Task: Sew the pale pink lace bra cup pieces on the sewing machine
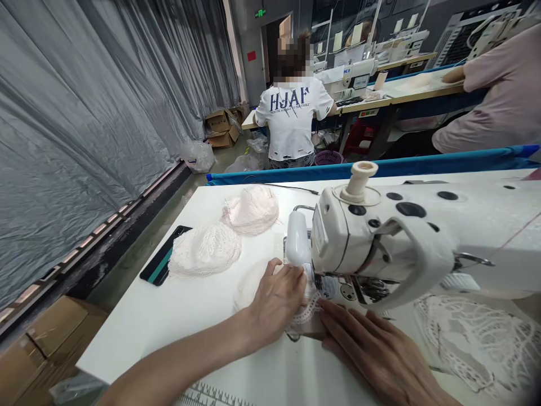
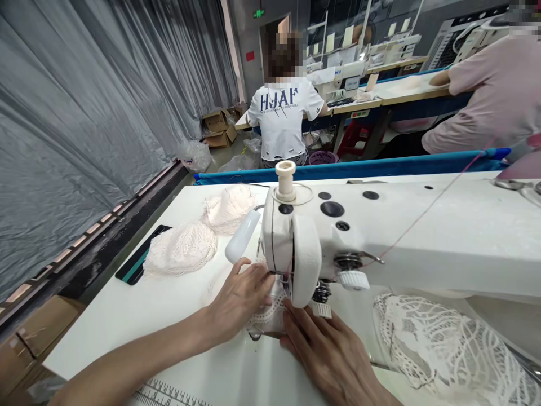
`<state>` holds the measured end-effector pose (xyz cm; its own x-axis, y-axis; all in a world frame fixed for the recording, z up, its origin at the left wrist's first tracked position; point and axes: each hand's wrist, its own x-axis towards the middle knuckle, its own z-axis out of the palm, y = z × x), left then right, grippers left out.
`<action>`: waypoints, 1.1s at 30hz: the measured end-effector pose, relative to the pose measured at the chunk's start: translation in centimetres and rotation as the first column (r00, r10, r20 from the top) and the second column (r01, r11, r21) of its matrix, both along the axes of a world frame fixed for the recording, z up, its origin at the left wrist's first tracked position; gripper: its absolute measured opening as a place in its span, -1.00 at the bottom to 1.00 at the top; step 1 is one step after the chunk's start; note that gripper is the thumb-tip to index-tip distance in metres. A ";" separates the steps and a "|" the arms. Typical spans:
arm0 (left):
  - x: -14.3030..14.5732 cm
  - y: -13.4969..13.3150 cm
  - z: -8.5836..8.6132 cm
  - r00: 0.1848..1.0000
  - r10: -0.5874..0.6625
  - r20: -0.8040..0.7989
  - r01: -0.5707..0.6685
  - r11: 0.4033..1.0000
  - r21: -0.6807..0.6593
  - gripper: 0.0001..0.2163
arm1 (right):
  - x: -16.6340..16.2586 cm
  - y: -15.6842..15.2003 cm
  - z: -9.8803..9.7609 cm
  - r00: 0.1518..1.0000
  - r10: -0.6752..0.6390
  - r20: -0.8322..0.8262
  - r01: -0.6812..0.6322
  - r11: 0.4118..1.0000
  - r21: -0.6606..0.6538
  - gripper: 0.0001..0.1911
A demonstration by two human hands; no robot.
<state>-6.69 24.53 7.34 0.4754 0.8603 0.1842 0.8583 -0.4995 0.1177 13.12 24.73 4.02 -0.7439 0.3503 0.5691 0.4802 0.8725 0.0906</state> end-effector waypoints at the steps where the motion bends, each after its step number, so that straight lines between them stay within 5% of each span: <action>1: -0.1 0.3 0.0 1.000 0.001 0.008 -0.001 1.000 -0.015 -0.96 | 0.0 0.0 0.0 1.000 -0.002 0.009 0.002 1.000 -0.012 -0.68; 17: -2.0 4.3 -1.2 0.972 -0.174 0.160 0.189 0.979 -0.083 -0.80 | -0.4 -0.1 0.6 0.997 -0.070 0.028 0.073 0.992 -0.103 -0.69; 27: 0.5 -0.9 0.5 0.986 -0.157 -0.045 0.162 0.976 0.143 -0.83 | 0.1 -0.6 1.0 1.000 -0.013 -0.009 0.012 0.993 -0.113 -0.69; 33: 1.2 -1.6 0.1 0.985 -0.159 -0.074 0.172 0.956 0.239 -0.83 | 0.3 -0.8 0.9 1.000 -0.006 -0.030 0.002 0.993 -0.122 -0.71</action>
<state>-5.46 22.94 7.40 0.6221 0.7009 0.3490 0.7629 -0.6429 -0.0687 13.38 23.91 4.89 -0.7253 0.4210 0.5446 0.4844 0.8743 -0.0308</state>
